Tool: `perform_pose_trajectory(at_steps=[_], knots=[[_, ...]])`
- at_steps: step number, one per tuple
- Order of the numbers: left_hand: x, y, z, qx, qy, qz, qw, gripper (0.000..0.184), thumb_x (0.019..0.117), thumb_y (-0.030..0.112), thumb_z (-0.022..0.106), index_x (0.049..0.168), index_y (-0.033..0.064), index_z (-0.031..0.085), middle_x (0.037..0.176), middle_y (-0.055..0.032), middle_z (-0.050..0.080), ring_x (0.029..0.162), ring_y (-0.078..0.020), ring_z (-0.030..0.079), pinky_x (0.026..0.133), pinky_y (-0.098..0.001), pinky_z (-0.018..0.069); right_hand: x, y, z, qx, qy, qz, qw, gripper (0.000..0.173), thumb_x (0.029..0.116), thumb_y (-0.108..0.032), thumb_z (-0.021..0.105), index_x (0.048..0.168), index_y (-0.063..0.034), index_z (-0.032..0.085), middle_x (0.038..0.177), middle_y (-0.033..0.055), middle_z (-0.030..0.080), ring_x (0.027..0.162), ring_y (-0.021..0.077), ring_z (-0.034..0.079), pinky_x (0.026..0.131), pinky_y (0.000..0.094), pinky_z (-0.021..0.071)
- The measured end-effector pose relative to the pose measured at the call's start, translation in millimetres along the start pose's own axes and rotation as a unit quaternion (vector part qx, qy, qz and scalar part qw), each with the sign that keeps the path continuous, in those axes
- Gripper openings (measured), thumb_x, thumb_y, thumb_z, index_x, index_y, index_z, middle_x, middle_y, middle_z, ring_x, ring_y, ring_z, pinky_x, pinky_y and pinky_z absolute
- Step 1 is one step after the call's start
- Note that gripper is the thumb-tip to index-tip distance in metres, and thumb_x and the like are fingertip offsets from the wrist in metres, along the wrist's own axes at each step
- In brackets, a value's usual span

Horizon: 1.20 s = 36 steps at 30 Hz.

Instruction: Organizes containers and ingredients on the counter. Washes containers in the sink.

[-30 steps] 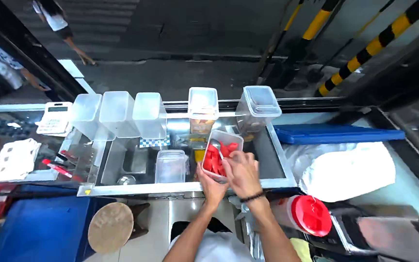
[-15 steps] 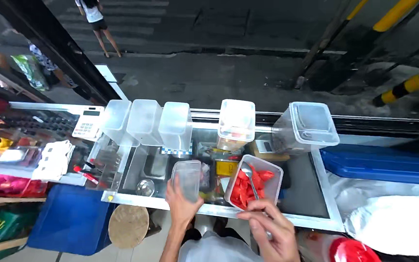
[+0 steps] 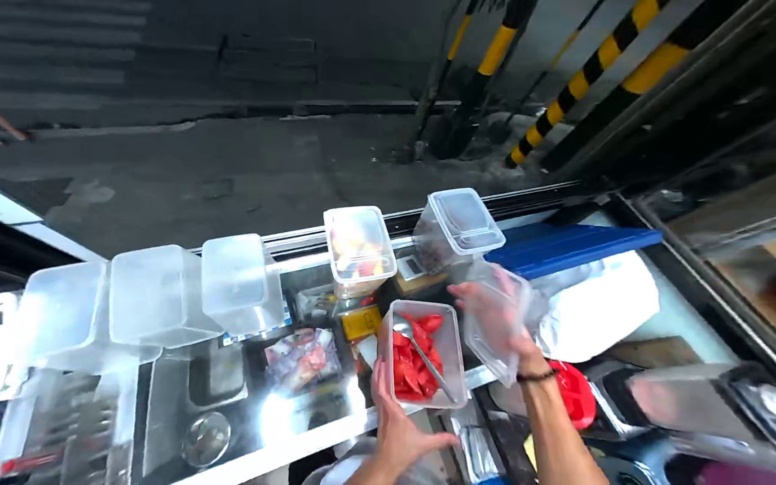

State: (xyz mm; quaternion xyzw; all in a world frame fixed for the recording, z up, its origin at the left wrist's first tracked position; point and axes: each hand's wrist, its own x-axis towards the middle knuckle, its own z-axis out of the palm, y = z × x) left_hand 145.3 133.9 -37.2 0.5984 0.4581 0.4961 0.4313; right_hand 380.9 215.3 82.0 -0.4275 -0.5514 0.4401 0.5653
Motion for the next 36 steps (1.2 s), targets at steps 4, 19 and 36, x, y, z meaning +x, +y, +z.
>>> perform_pose_trajectory(at_steps=[4, 19, 36], knots=[[30, -21, 14, -0.033, -0.005, 0.052, 0.998, 0.144, 0.0463, 0.06, 0.097, 0.151, -0.0051, 0.023, 0.156, -0.0317, 0.032, 0.147, -0.0331, 0.036, 0.12, -0.044, 0.0363, -14, 25, -17, 0.114, -0.02, 0.062, 0.991, 0.136, 0.0652, -0.078, 0.076, 0.162, -0.0134, 0.004, 0.144, 0.015, 0.057, 0.128, 0.0295, 0.06, 0.106, 0.0464, 0.0511], [43, -7, 7, 0.137, 0.045, -0.077, 0.987, 0.132, 0.037, 0.052, 0.095, 0.14, -0.0107, 0.043, 0.142, -0.0342, 0.048, 0.134, -0.0475, 0.045, 0.114, -0.0587, 0.0375, -50, -61, -18, -0.154, 0.161, 0.341, 0.913, 0.109, 0.0759, -0.054, 0.077, 0.164, -0.0222, 0.02, 0.146, 0.0159, 0.052, 0.123, 0.0301, 0.061, 0.09, 0.0499, 0.0588], [90, -28, -16, 0.013, -0.205, 0.009, 0.979, 0.08, 0.0804, 0.037, 0.086, 0.143, 0.0004, 0.054, 0.146, -0.0176, 0.056, 0.134, -0.025, 0.055, 0.109, -0.0435, 0.049, -87, -62, -3, 0.152, 0.017, 0.342, 0.927, 0.1, 0.0834, -0.057, 0.074, 0.16, -0.0244, 0.018, 0.142, 0.0105, 0.058, 0.123, 0.031, 0.063, 0.088, 0.0513, 0.0607]])
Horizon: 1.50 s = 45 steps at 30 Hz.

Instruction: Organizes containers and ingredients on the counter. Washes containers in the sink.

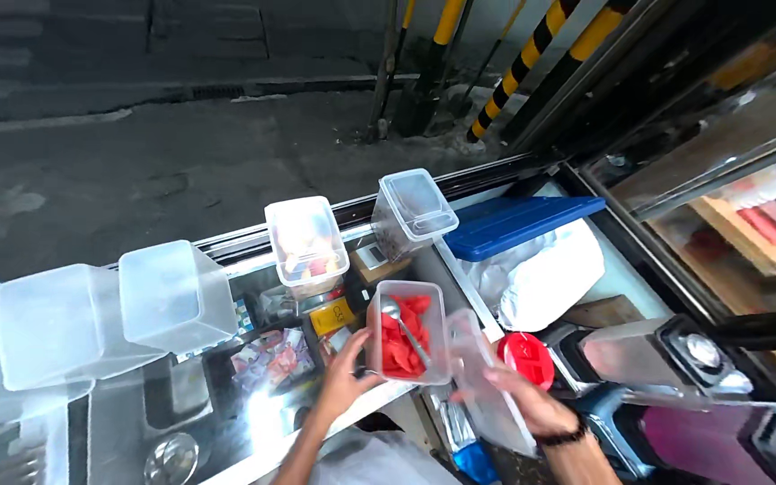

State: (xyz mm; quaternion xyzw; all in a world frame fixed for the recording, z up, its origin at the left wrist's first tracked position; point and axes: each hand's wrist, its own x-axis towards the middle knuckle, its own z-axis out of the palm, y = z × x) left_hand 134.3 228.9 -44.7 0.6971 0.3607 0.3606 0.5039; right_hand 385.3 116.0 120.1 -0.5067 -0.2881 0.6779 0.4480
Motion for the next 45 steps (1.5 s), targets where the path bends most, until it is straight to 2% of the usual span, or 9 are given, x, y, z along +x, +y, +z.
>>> perform_pose_trajectory(at_steps=[2, 5, 7, 11, 14, 21, 35, 41, 45], knots=[[11, -12, -43, 0.015, 0.093, 0.001, 0.996, 0.044, 0.0964, 0.021, 0.068, 0.132, -0.0034, 0.061, 0.127, -0.0161, 0.068, 0.12, -0.0227, 0.064, 0.105, -0.0432, 0.052, -20, 15, 5, 0.119, -0.071, 0.023, 0.99, 0.096, 0.0744, -0.064, 0.077, 0.155, -0.0283, 0.039, 0.138, 0.0188, 0.063, 0.123, 0.0456, 0.062, 0.083, 0.0618, 0.0592], [13, -25, -67, 0.014, 0.24, -0.012, 0.971, 0.04, 0.0973, 0.006, 0.049, 0.132, -0.0124, 0.05, 0.124, -0.023, 0.064, 0.114, -0.0257, 0.064, 0.099, -0.041, 0.0539, -27, -8, -7, -0.159, -0.151, -0.119, 0.968, 0.111, 0.0802, -0.065, 0.074, 0.163, -0.0136, 0.022, 0.155, 0.0163, 0.047, 0.135, 0.033, 0.053, 0.1, 0.0464, 0.0555], [11, -18, -61, -0.047, 0.149, 0.027, 0.987, 0.052, 0.0916, 0.007, 0.051, 0.14, -0.0119, 0.044, 0.143, -0.0259, 0.052, 0.131, -0.0299, 0.056, 0.107, -0.0437, 0.0506, -4, -36, -11, -0.438, -0.047, -0.22, 0.871, 0.118, 0.0702, -0.067, 0.081, 0.16, -0.0075, 0.032, 0.159, 0.0155, 0.04, 0.143, 0.0234, 0.044, 0.114, 0.0411, 0.046], [10, -5, -25, -0.109, 0.091, 0.036, 0.989, 0.067, 0.0979, 0.029, 0.047, 0.148, -0.0137, 0.034, 0.152, -0.0281, 0.04, 0.139, -0.0277, 0.047, 0.112, -0.041, 0.0468, 100, -50, 15, -0.697, -0.007, -0.206, 0.687, 0.116, 0.058, -0.08, 0.079, 0.158, -0.0338, 0.04, 0.161, 0.0222, 0.036, 0.145, 0.0427, 0.039, 0.115, 0.0641, 0.0341], [-2, 7, 2, -0.088, 0.149, 0.018, 0.985, 0.087, 0.0991, 0.056, 0.04, 0.148, -0.015, 0.034, 0.153, -0.0297, 0.039, 0.143, -0.0302, 0.042, 0.117, -0.0446, 0.0395, 144, -48, 33, -0.734, -0.076, -0.213, 0.64, 0.115, 0.0594, -0.078, 0.078, 0.159, -0.0379, 0.037, 0.161, 0.0247, 0.035, 0.147, 0.0443, 0.036, 0.117, 0.0656, 0.0277], [-35, 23, 11, -0.128, 0.134, 0.007, 0.983, 0.08, 0.1051, 0.054, 0.038, 0.153, -0.0095, 0.033, 0.162, -0.0258, 0.029, 0.151, -0.0308, 0.031, 0.122, -0.047, 0.0344, 160, -61, 29, -0.751, -0.249, -0.249, 0.559, 0.109, 0.058, -0.073, 0.083, 0.154, -0.0415, 0.041, 0.162, 0.0212, 0.035, 0.147, 0.0444, 0.036, 0.115, 0.0649, 0.0341], [-13, 36, -20, -0.141, 0.172, -0.043, 0.974, 0.062, 0.1084, 0.042, 0.03, 0.143, -0.0071, 0.049, 0.149, -0.0228, 0.048, 0.138, -0.0267, 0.049, 0.11, -0.0428, 0.0469, 174, -61, 35, -0.748, -0.266, -0.285, 0.536, 0.106, 0.0585, -0.073, 0.079, 0.153, -0.0404, 0.043, 0.16, 0.0216, 0.039, 0.141, 0.0456, 0.044, 0.108, 0.0656, 0.0401], [55, 109, -12, 0.248, 0.141, -0.022, 0.958, 0.064, 0.1071, 0.05, 0.031, 0.15, 0.0062, 0.051, 0.158, -0.0102, 0.046, 0.15, -0.0301, 0.037, 0.121, -0.0572, 0.0281, 175, -51, 25, -0.741, -0.251, -0.347, 0.518, 0.092, 0.0679, -0.088, 0.059, 0.132, -0.0222, 0.066, 0.151, 0.0198, 0.052, 0.144, 0.0404, 0.044, 0.115, 0.0709, 0.0293], [63, 97, -6, 0.292, 0.155, -0.003, 0.944, 0.071, 0.1043, 0.059, 0.032, 0.147, 0.0067, 0.055, 0.154, -0.0075, 0.052, 0.148, -0.028, 0.041, 0.121, -0.0575, 0.0304, 183, -40, 7, -0.606, -0.214, -0.439, 0.628, 0.094, 0.0721, -0.091, 0.057, 0.133, -0.0193, 0.06, 0.148, 0.0122, 0.056, 0.141, 0.0264, 0.049, 0.115, 0.0487, 0.0419]])
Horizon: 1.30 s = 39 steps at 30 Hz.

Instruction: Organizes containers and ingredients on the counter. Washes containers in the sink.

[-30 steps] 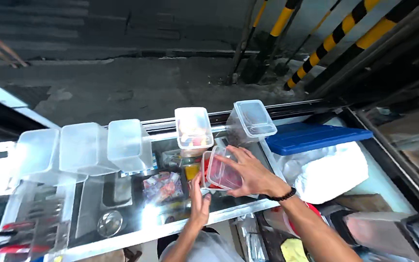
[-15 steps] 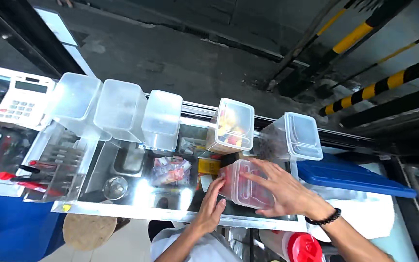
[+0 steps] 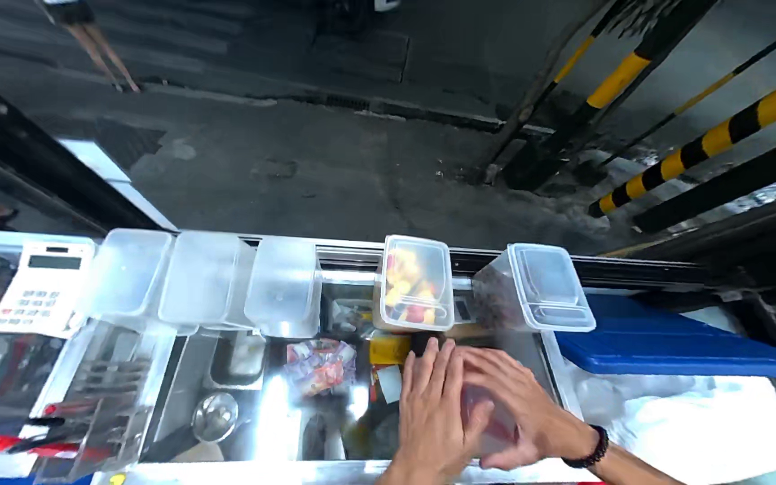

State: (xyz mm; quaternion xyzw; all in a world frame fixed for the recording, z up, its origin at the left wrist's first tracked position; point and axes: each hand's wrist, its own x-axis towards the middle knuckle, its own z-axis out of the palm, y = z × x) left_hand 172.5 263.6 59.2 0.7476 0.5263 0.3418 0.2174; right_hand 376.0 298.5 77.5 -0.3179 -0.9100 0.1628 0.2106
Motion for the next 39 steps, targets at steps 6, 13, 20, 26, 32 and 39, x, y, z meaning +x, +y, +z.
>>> perform_pose_trajectory(at_steps=[6, 13, 20, 26, 32, 39], knots=[[4, -9, -3, -0.183, 0.014, -0.054, 0.982, 0.05, 0.0898, 0.013, 0.063, 0.138, 0.0016, 0.061, 0.147, -0.0128, 0.057, 0.144, -0.0315, 0.043, 0.119, -0.0495, 0.0378, -4, 6, 11, 0.128, 0.228, 0.137, 0.956, 0.042, 0.0997, -0.046, 0.059, 0.12, -0.0092, 0.066, 0.13, 0.0117, 0.067, 0.125, 0.0225, 0.062, 0.107, 0.0408, 0.0527], [-39, -9, -24, -0.455, -0.179, -0.439, 0.754, 0.088, 0.1002, 0.058, 0.046, 0.165, 0.0211, 0.0, 0.165, -0.0165, 0.029, 0.141, -0.0325, 0.046, 0.103, -0.0578, 0.0496, -22, -54, -19, 0.071, 0.038, 0.539, 0.838, 0.056, 0.105, -0.053, 0.043, 0.125, -0.0062, 0.067, 0.104, 0.0157, 0.074, 0.097, 0.0332, 0.072, 0.085, 0.0597, 0.0555], [-45, 67, 36, -0.65, -0.016, -0.49, 0.58, 0.035, 0.1049, 0.009, 0.051, 0.138, -0.0022, 0.045, 0.122, -0.0198, 0.067, 0.107, -0.0265, 0.07, 0.099, -0.04, 0.0565, 49, 23, -50, 0.006, -0.131, 0.333, 0.934, 0.045, 0.1069, -0.034, 0.04, 0.132, -0.0039, 0.063, 0.129, 0.019, 0.066, 0.126, 0.0358, 0.06, 0.107, 0.055, 0.0452], [-15, 52, 83, -0.652, 0.025, -0.372, 0.66, 0.043, 0.1096, 0.018, 0.04, 0.146, -0.0038, 0.035, 0.137, -0.0223, 0.058, 0.121, -0.0253, 0.063, 0.107, -0.0375, 0.0508, 83, 60, -54, -0.051, -0.081, 0.254, 0.963, 0.036, 0.1041, -0.034, 0.05, 0.119, -0.0086, 0.071, 0.116, 0.0137, 0.071, 0.111, 0.0334, 0.066, 0.094, 0.0559, 0.0517], [62, 31, 88, -0.588, 0.015, -0.371, 0.719, 0.049, 0.111, 0.03, 0.042, 0.145, -0.0048, 0.041, 0.133, -0.022, 0.062, 0.118, -0.0252, 0.066, 0.104, -0.0381, 0.0524, 130, 119, -81, -0.017, -0.108, 0.297, 0.949, 0.036, 0.1048, -0.028, 0.05, 0.129, -0.0048, 0.064, 0.125, 0.0211, 0.066, 0.118, 0.0403, 0.063, 0.099, 0.063, 0.0478], [29, -3, 79, -0.512, 0.019, -0.37, 0.775, 0.045, 0.1072, 0.024, 0.053, 0.142, -0.0052, 0.047, 0.125, -0.0213, 0.066, 0.106, -0.0264, 0.07, 0.092, -0.0409, 0.0575, 159, 146, -79, 0.052, -0.215, 0.342, 0.913, 0.043, 0.1075, -0.035, 0.047, 0.136, -0.0036, 0.055, 0.126, 0.0254, 0.064, 0.119, 0.0417, 0.062, 0.098, 0.065, 0.0465]])
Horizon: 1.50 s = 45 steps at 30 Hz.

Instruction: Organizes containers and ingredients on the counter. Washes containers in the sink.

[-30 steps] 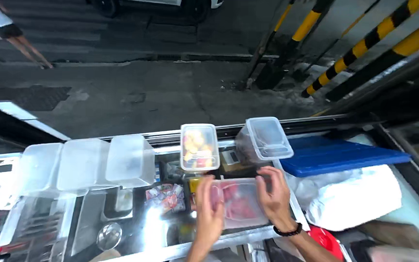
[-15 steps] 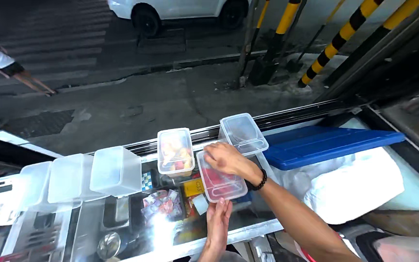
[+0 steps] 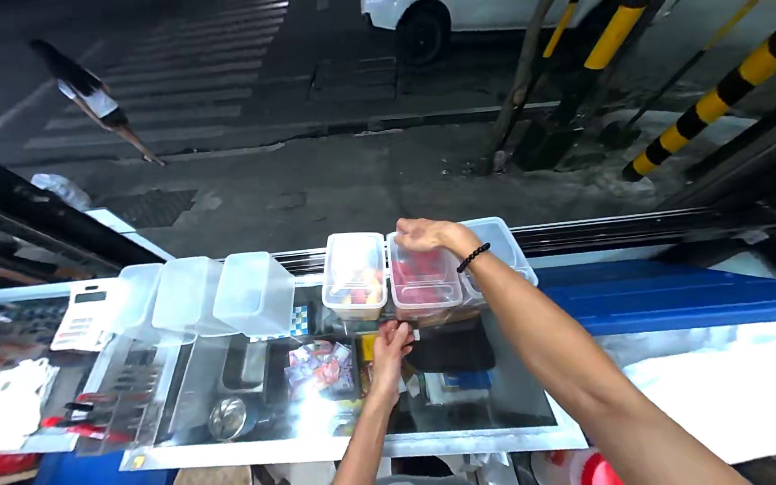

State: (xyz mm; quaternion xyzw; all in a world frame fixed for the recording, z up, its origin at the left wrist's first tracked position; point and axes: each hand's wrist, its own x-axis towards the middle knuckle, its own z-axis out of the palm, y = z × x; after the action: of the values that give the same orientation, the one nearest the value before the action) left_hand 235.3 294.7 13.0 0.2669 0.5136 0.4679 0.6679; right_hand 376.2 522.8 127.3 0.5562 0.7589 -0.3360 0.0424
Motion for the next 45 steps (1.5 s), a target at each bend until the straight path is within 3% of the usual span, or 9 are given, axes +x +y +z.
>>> perform_pose_trajectory(at_steps=[5, 8, 15, 21, 25, 28, 32, 41, 45], knots=[[7, 6, -35, 0.112, 0.206, 0.094, 0.967, 0.086, 0.0825, 0.02, 0.085, 0.149, -0.0026, 0.034, 0.129, -0.0233, 0.055, 0.108, -0.0277, 0.06, 0.09, -0.0428, 0.0549, -3, -5, 11, -0.025, 0.069, -0.007, 0.997, 0.04, 0.1046, -0.038, 0.051, 0.13, -0.0078, 0.06, 0.12, 0.021, 0.067, 0.114, 0.0405, 0.064, 0.093, 0.0663, 0.0481], [50, 21, -76, 0.194, 0.194, 0.245, 0.93, 0.13, 0.0615, 0.026, 0.097, 0.159, -0.001, 0.015, 0.153, -0.0272, 0.039, 0.138, -0.0305, 0.046, 0.113, -0.0436, 0.0441, 3, -25, 12, -0.01, 0.115, -0.069, 0.991, 0.057, 0.1034, -0.05, 0.053, 0.146, -0.0115, 0.053, 0.138, 0.0187, 0.061, 0.13, 0.0401, 0.056, 0.106, 0.0684, 0.0394], [77, 13, -70, 0.193, 0.142, 0.242, 0.94, 0.111, 0.0705, 0.02, 0.094, 0.153, -0.0058, 0.025, 0.141, -0.0236, 0.055, 0.129, -0.022, 0.058, 0.111, -0.0362, 0.0479, 45, -18, 20, 0.008, 0.013, -0.205, 0.979, 0.063, 0.1003, -0.05, 0.061, 0.151, -0.0152, 0.048, 0.145, 0.0164, 0.058, 0.133, 0.0324, 0.056, 0.114, 0.0579, 0.0403], [41, -21, -45, 0.333, 0.254, 0.335, 0.844, 0.167, 0.0404, 0.051, 0.1, 0.158, -0.0107, -0.001, 0.164, -0.0378, -0.001, 0.154, -0.0506, 0.008, 0.125, -0.0555, 0.0186, -114, 36, 9, -0.061, 0.345, -0.117, 0.929, 0.055, 0.1024, -0.051, 0.055, 0.151, -0.0252, 0.052, 0.153, 0.0062, 0.052, 0.144, 0.0316, 0.045, 0.12, 0.0606, 0.0309], [67, -42, -8, 0.292, 0.331, 0.314, 0.84, 0.175, 0.03, 0.042, 0.104, 0.158, -0.0067, -0.005, 0.162, -0.0395, 0.005, 0.151, -0.0528, 0.016, 0.124, -0.0548, 0.0226, -157, 144, 55, 0.295, 0.45, -0.037, 0.842, 0.058, 0.1086, -0.05, 0.031, 0.153, -0.0169, 0.048, 0.158, 0.0062, 0.047, 0.141, 0.025, 0.049, 0.11, 0.0516, 0.045], [75, -34, 3, 0.264, 0.366, 0.285, 0.846, 0.174, 0.0322, 0.034, 0.106, 0.16, -0.0013, -0.007, 0.164, -0.0366, 0.004, 0.151, -0.0493, 0.019, 0.123, -0.0504, 0.0282, -149, 173, 122, 0.416, 0.47, -0.14, 0.765, 0.107, 0.0887, -0.066, 0.06, 0.16, 0.0013, 0.018, 0.162, 0.0184, 0.036, 0.145, 0.0263, 0.044, 0.113, 0.043, 0.0462], [74, -33, 6, 0.272, 0.38, 0.272, 0.841, 0.173, 0.0333, 0.031, 0.106, 0.161, 0.0003, -0.007, 0.165, -0.0347, 0.002, 0.15, -0.0487, 0.023, 0.119, -0.0517, 0.0344, -124, 150, 174, 0.433, 0.518, -0.091, 0.732, 0.151, 0.0505, -0.022, 0.1, 0.162, -0.0002, -0.001, 0.161, 0.0251, 0.029, 0.144, 0.0206, 0.045, 0.113, 0.0302, 0.0477], [72, -33, -2, 0.318, 0.368, 0.277, 0.829, 0.169, 0.0415, 0.048, 0.103, 0.159, -0.0041, -0.007, 0.165, -0.0352, 0.0, 0.153, -0.0477, 0.018, 0.12, -0.0517, 0.0355, -109, 141, 186, 0.438, 0.515, -0.067, 0.733, 0.144, 0.0595, -0.019, 0.098, 0.16, 0.0028, -0.003, 0.161, 0.0251, 0.03, 0.145, 0.0179, 0.042, 0.118, 0.0286, 0.0407], [27, -20, -37, 0.28, 0.264, 0.311, 0.869, 0.154, 0.0523, 0.025, 0.102, 0.159, -0.0059, -0.005, 0.164, -0.0376, 0.0, 0.153, -0.0492, 0.012, 0.124, -0.0531, 0.0268, -146, 123, 185, 0.479, 0.5, -0.01, 0.721, 0.149, 0.0635, -0.023, 0.095, 0.161, -0.006, -0.015, 0.168, 0.0265, 0.008, 0.154, 0.0283, 0.026, 0.121, 0.0374, 0.0368]])
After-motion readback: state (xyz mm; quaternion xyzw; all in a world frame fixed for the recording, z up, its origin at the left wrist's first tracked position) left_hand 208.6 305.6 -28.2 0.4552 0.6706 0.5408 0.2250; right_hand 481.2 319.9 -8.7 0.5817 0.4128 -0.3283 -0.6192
